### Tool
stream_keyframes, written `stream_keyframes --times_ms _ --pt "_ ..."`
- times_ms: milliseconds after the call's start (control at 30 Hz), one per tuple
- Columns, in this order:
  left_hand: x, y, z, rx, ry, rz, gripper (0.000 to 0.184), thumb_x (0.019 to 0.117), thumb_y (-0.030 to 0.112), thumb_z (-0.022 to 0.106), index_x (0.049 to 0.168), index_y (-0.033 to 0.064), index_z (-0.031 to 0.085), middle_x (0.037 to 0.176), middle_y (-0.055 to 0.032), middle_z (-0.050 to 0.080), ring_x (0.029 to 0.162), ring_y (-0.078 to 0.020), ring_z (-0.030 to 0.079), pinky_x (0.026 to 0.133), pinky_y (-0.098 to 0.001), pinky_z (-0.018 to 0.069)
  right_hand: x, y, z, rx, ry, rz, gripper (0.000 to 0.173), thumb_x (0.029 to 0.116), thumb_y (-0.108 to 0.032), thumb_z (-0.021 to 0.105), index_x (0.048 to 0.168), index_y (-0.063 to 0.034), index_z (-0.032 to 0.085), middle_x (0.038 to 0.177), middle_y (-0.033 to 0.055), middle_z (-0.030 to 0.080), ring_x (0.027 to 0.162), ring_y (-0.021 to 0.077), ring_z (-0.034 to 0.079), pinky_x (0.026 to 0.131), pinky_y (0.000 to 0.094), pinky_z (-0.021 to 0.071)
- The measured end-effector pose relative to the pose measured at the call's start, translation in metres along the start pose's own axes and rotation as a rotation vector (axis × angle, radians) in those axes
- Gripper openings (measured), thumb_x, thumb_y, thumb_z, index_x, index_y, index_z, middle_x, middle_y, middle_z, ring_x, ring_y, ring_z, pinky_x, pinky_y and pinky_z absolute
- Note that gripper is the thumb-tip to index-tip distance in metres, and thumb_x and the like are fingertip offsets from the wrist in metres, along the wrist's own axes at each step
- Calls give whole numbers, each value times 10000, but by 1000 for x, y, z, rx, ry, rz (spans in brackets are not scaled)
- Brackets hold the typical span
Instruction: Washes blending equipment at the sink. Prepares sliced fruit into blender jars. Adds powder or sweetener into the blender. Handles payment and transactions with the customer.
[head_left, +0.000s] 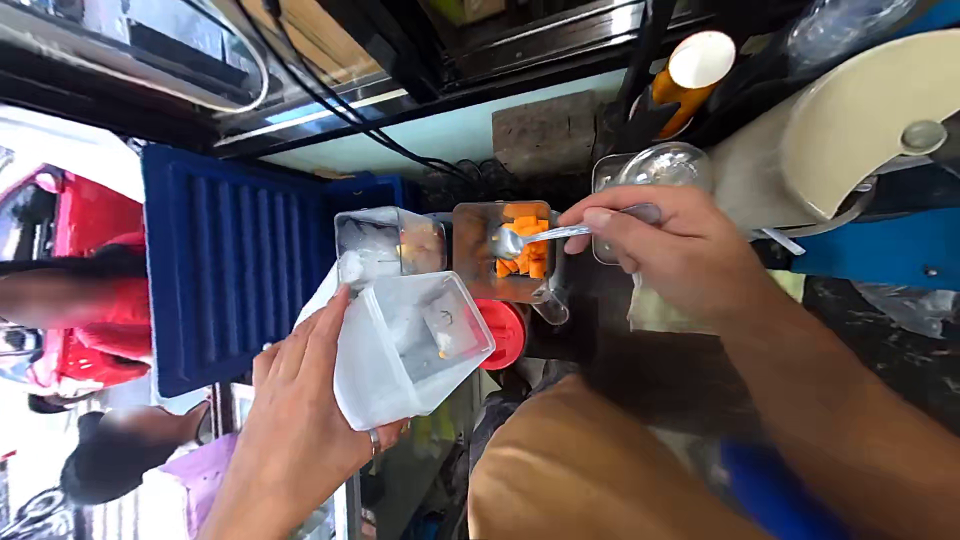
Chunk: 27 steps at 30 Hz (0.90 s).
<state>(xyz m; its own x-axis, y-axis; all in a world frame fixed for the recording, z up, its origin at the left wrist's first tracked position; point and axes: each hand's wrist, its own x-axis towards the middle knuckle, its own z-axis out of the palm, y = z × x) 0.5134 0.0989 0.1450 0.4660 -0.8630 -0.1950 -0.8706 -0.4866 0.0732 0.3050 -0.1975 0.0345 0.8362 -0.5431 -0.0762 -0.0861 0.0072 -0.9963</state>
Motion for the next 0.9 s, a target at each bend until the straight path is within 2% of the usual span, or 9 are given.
stream_keyframes --times_ms 100,200,267,367,500,567,633,833,900 --pt "-44 -15 29 -239 88 -111 1333 604 556 883 1611 30 184 1469 -289 480 1289 -389 564 1025 -584 506 -22 -28 30 -15 -144 -124 170 1036 -225 541 1157 -165 644 945 -54 739 707 46 665 568 202 560" --pt "-89 -35 81 -549 254 -159 1326 646 487 929 1596 2 140 1466 -242 499 1325 -250 562 1104 -452 499 -43 -42 106 -300 -351 -272 168 1041 -298 576 1069 -166 677 954 -74 697 874 13 658 779 225 579" --pt "-119 -47 116 -715 373 -169 1282 673 465 922 1583 -6 152 1463 -215 508 1348 -222 539 1139 -430 471 -51 -42 163 -568 -439 -439 235 1048 -372 536 1052 -203 699 1001 -56 705 980 124 637 894 393 511" --pt "-182 -65 151 -981 545 -224 1243 677 431 926 1567 -24 188 1478 -195 504 1366 -213 521 1166 -421 448 -55 -53 234 -701 -502 -618 335 1050 -487 492 1146 -255 713 1342 -9 659 1240 277 585 995 596 438" --pt "-299 -94 192 -1146 752 -400 1256 659 363 949 1573 -8 171 1511 -184 470 1381 -225 503 1180 -426 436 -37 -56 338 -341 -509 -505 291 1058 -335 517 1165 -129 692 1196 16 668 1120 126 624 936 352 551" --pt "-360 -109 212 -1146 857 -530 1349 615 337 976 1590 1 106 1534 -184 445 1395 -218 494 1184 -412 439 -33 -31 408 -407 -630 -367 366 1028 -370 573 1266 -104 653 1167 81 668 1007 155 655 839 364 573" --pt "-423 -128 230 -1127 956 -650 1428 578 290 992 1600 5 37 1552 -199 413 1411 -227 476 1189 -410 432 -41 1 489 -581 -863 -343 449 993 -401 638 1354 -135 618 1322 133 628 1151 247 646 926 453 573" --pt "-570 -183 278 -1138 1034 -919 1464 555 288 999 1594 -6 10 1573 -213 380 1409 -217 481 1170 -392 449 -82 74 681 -1007 -1245 -662 1033 593 -757 837 1367 -111 611 1635 320 242 1520 530 195 1204 709 198" --pt "-597 -202 294 -1172 1029 -893 1451 549 252 991 1594 -22 22 1581 -222 371 1418 -221 469 1178 -394 432 -85 83 710 -1122 -1267 -703 1089 534 -776 854 1328 -70 616 1607 337 290 1491 546 254 1171 747 208"
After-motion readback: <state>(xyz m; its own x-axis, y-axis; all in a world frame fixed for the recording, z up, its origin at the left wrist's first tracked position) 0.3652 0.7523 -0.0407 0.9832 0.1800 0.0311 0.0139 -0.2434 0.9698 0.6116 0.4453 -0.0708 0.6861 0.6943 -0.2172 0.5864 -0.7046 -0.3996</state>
